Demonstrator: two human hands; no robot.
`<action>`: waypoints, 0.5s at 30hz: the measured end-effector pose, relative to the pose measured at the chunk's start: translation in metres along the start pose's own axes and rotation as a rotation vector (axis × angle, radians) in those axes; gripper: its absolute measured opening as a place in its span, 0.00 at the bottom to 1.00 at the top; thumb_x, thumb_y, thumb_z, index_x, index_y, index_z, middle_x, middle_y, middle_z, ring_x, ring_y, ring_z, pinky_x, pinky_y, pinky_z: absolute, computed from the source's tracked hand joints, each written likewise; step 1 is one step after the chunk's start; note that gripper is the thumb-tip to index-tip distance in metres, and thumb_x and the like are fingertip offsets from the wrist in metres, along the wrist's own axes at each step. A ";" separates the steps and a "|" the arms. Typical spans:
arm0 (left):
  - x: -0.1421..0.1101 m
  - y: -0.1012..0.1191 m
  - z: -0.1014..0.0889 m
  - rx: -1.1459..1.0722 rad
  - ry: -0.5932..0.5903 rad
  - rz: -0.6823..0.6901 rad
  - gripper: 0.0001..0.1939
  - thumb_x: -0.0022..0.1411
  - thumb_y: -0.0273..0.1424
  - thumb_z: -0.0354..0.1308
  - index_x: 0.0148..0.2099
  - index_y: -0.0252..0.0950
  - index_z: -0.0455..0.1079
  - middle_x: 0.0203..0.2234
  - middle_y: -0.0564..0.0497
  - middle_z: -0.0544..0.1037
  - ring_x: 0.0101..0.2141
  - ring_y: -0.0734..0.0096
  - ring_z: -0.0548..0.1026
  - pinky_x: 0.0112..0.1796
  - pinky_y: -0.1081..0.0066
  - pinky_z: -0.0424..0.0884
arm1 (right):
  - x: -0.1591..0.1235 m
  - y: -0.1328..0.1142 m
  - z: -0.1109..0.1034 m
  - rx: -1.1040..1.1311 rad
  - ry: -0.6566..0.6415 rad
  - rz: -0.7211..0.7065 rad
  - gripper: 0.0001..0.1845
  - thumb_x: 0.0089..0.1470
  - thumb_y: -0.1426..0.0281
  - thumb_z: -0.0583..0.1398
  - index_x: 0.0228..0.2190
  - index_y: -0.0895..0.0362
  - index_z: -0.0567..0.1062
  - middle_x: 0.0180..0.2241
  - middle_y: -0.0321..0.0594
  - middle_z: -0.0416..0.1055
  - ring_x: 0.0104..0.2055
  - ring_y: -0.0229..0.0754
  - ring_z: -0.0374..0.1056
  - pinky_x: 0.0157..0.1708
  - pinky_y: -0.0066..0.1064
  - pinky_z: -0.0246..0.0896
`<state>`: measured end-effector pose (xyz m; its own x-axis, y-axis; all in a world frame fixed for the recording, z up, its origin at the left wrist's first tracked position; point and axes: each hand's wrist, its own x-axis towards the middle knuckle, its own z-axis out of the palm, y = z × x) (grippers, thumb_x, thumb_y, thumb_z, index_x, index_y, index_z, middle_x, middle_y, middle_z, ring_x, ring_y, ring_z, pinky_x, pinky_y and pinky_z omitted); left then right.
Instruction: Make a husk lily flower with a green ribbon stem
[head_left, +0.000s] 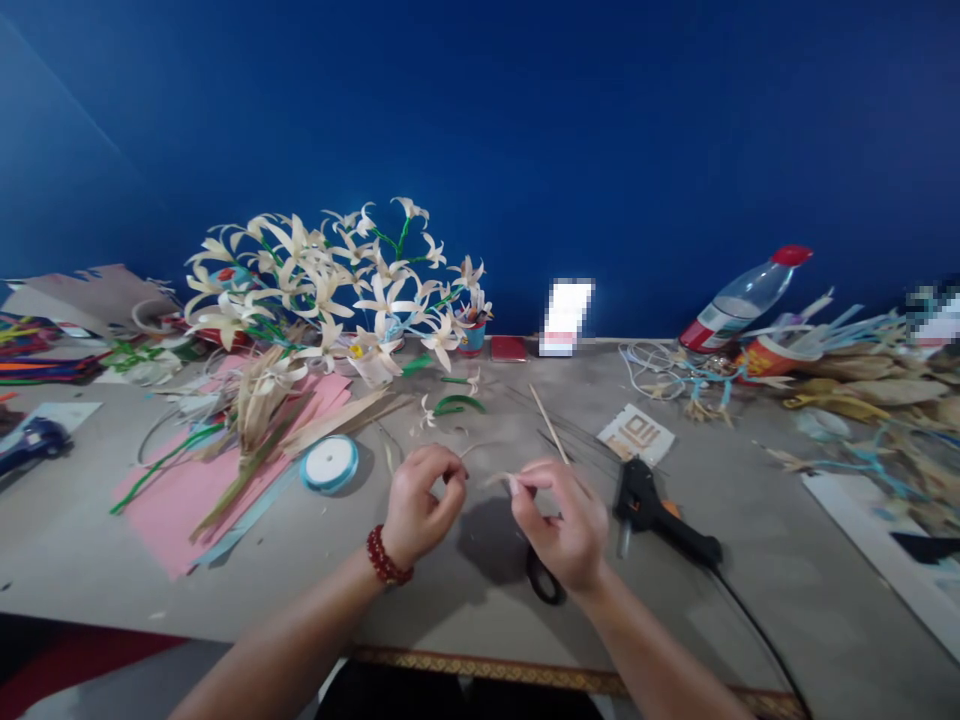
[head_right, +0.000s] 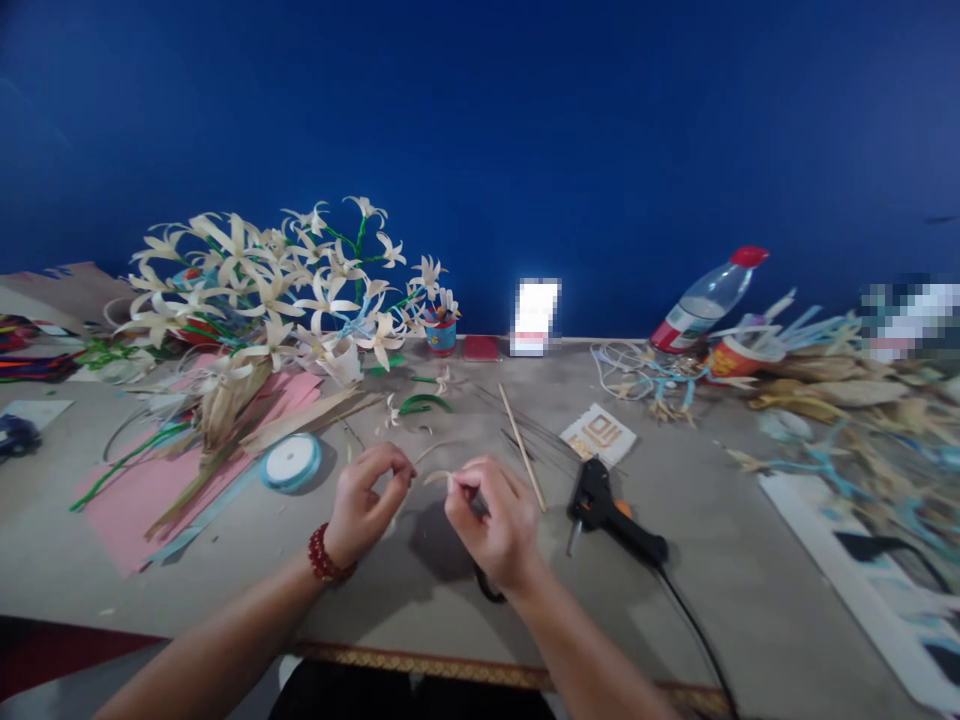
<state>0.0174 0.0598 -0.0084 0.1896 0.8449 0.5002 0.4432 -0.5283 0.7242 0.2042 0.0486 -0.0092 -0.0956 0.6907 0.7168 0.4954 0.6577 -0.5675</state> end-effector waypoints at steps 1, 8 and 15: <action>0.000 0.002 -0.001 -0.028 -0.005 -0.003 0.07 0.61 0.24 0.50 0.31 0.37 0.68 0.25 0.49 0.73 0.30 0.66 0.71 0.35 0.65 0.67 | 0.000 0.000 0.000 0.003 -0.010 0.000 0.08 0.55 0.79 0.58 0.33 0.54 0.69 0.27 0.37 0.70 0.29 0.39 0.69 0.31 0.29 0.65; 0.000 0.013 0.007 -0.041 -0.065 0.084 0.05 0.60 0.24 0.53 0.32 0.37 0.68 0.25 0.49 0.74 0.31 0.65 0.73 0.38 0.65 0.68 | -0.001 -0.007 0.009 0.016 -0.089 -0.040 0.06 0.55 0.77 0.59 0.31 0.54 0.69 0.25 0.36 0.71 0.27 0.39 0.68 0.29 0.30 0.66; 0.000 0.001 0.004 -0.028 -0.018 0.003 0.09 0.60 0.23 0.50 0.28 0.37 0.66 0.23 0.50 0.72 0.28 0.67 0.71 0.34 0.66 0.66 | 0.002 -0.001 -0.001 -0.031 0.086 -0.019 0.08 0.55 0.79 0.59 0.32 0.54 0.69 0.27 0.37 0.70 0.30 0.39 0.69 0.32 0.29 0.66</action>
<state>0.0212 0.0597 -0.0089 0.2071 0.8444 0.4940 0.4177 -0.5330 0.7358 0.2045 0.0495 -0.0068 -0.0318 0.6486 0.7604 0.5210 0.6600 -0.5412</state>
